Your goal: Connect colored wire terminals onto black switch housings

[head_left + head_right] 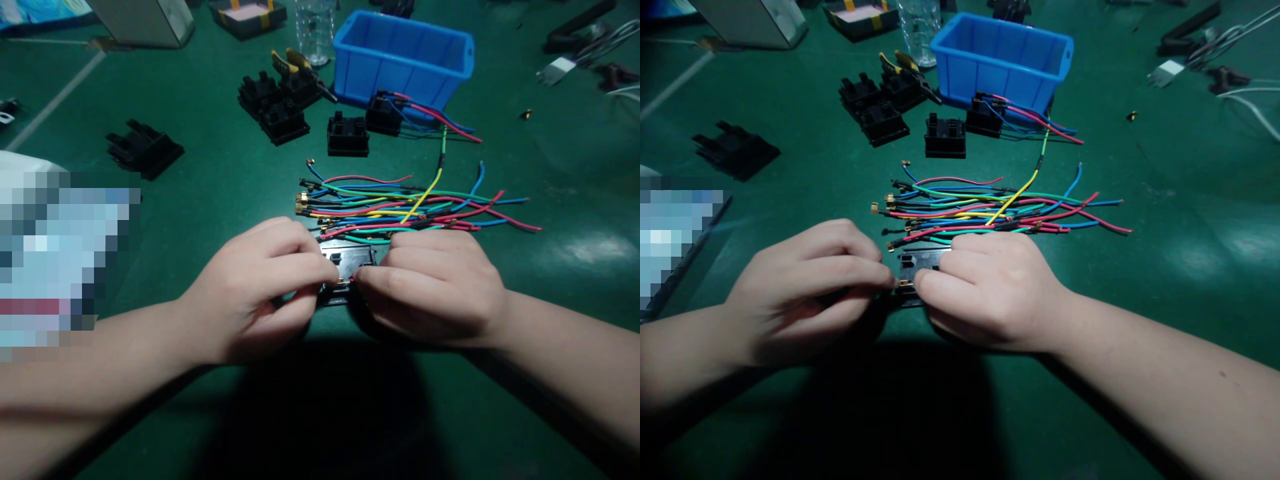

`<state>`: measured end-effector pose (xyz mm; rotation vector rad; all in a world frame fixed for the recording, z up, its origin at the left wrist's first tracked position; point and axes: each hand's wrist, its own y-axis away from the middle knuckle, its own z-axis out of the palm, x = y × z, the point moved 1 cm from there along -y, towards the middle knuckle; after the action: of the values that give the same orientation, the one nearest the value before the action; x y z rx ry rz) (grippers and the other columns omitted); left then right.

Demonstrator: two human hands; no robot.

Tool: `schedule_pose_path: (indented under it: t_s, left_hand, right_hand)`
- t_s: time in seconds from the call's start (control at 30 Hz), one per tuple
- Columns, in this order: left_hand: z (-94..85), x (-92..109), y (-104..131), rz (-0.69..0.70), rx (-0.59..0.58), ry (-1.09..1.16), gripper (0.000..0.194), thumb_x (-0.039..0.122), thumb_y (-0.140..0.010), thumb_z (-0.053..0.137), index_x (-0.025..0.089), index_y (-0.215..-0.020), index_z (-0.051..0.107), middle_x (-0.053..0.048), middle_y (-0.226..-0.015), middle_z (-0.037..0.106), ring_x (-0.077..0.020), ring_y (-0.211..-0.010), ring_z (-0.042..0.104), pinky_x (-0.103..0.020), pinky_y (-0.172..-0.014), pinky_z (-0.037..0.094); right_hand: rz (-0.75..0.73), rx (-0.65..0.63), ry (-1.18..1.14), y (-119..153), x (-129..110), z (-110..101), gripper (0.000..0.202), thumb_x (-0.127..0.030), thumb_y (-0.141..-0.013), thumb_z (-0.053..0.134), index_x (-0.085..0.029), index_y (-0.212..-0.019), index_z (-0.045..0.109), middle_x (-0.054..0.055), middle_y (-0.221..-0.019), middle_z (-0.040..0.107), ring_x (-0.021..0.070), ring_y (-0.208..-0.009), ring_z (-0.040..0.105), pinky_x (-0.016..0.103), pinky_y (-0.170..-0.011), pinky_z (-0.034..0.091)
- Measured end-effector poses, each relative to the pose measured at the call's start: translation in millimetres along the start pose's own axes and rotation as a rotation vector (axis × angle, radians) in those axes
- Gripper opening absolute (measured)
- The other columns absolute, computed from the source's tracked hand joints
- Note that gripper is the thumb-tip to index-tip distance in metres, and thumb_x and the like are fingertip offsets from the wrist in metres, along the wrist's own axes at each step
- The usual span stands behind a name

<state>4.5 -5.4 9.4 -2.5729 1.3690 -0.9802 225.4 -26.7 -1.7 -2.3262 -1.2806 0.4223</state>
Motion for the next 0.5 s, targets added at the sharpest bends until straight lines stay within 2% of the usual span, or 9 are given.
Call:
schedule_pose_path:
  t_s: [0.23, 0.5]
  left_hand:
    - [0.4, -2.0, -0.3, 0.022, 0.001, 0.011, 0.022, 0.01, -0.088, 0.05, 0.021, -0.088, 0.068, -0.003, -0.083, 0.066, -0.0163, -0.076, 0.059, -0.028, -0.069, 0.046]
    - [0.6, -2.4, -0.8, 0.03, 0.004, -0.002, 0.022, 0.011, -0.089, 0.049, 0.02, -0.086, 0.069, -0.003, -0.081, 0.065, -0.0151, -0.075, 0.059, -0.026, -0.068, 0.045]
  right_hand:
    - [-0.028, -0.04, -0.028, -0.5, 0.5, -1.9, 0.017, -0.018, -0.098, 0.048, -0.018, -0.099, 0.065, -0.001, -0.066, 0.058, 0.013, -0.06, 0.044, 0.032, -0.055, 0.026]
    - [-0.04, -0.084, -0.028, -0.8, 0.5, -3.4, 0.024, -0.02, -0.101, 0.043, -0.019, -0.101, 0.067, -0.002, -0.068, 0.059, 0.0129, -0.062, 0.044, 0.033, -0.056, 0.025]
